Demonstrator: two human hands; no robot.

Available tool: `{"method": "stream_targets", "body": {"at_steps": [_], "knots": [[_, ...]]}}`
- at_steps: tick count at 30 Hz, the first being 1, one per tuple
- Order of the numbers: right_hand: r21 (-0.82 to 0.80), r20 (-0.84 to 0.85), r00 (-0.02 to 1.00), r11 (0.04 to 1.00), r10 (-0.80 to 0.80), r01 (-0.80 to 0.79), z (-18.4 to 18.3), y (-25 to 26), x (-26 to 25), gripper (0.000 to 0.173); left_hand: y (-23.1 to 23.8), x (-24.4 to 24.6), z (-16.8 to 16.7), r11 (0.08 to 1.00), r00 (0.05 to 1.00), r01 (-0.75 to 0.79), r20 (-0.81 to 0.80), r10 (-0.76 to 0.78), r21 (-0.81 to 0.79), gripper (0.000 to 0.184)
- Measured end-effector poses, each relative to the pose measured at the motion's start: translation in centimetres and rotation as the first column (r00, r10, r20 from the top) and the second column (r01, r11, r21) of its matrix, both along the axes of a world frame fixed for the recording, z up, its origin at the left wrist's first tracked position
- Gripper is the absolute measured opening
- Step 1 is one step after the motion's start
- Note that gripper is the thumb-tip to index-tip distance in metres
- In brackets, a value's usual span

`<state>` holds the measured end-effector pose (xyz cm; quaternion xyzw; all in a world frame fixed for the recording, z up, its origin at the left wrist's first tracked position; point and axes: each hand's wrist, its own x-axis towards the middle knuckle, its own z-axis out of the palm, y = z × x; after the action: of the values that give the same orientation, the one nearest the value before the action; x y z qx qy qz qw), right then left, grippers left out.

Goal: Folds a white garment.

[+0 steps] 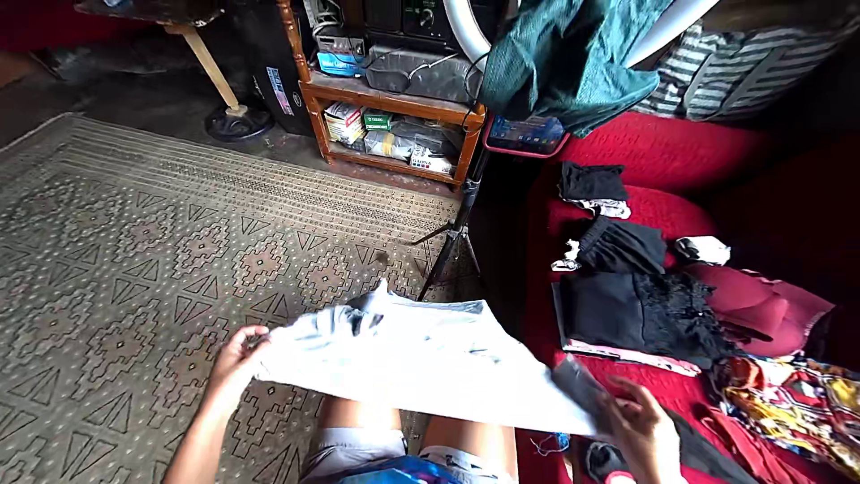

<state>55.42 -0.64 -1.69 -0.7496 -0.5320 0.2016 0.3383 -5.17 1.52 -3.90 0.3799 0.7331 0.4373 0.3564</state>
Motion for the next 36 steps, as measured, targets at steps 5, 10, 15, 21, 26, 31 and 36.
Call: {"method": "stream_targets", "body": {"at_steps": [5, 10, 15, 21, 26, 31, 36], "knots": [[-0.101, -0.117, 0.991, 0.993, -0.072, 0.06, -1.8, -0.7, 0.3, 0.039, 0.4, 0.2, -0.4, 0.999, 0.997, 0.043, -0.062, -0.045, -0.03, 0.025], [0.357, -0.1, 0.993, 0.934, 0.064, -0.024, 3.1, 4.5, 0.3, 0.041, 6.2, -0.5, 5.9, 0.98, 0.975, 0.107, -0.213, -0.069, 0.17, 0.02], [0.482, -0.056, 0.998, 0.876, 0.003, 0.025, 7.6, 5.3, -0.2, 0.041, 7.4, -1.4, 11.2, 0.951, 0.984, 0.057, -0.18, -0.002, 0.303, 0.019], [0.135, -0.035, 0.999, 0.991, 0.002, 0.002, 1.7, 0.0, 0.4, 0.038, 0.7, -1.8, 4.9, 0.982, 0.977, 0.128, -0.15, -0.149, -0.139, 0.033], [-0.119, -0.013, 0.993, 0.986, -0.117, 0.115, -3.3, -2.9, -1.0, 0.03, -3.6, -1.7, -2.7, 0.949, 0.984, 0.082, -0.125, -0.125, -0.305, 0.032], [0.059, 0.031, 0.993, 0.992, -0.113, 0.111, -1.6, -0.6, -0.4, 0.031, -1.6, -3.0, -0.2, 0.959, 0.954, 0.135, -0.229, -0.194, -0.248, 0.032], [0.041, 0.05, 0.994, 0.995, -0.098, 0.096, -1.0, -1.0, -0.1, 0.026, -1.6, -4.0, 2.1, 0.959, 0.947, 0.14, -0.25, -0.202, -0.245, 0.037]]}}
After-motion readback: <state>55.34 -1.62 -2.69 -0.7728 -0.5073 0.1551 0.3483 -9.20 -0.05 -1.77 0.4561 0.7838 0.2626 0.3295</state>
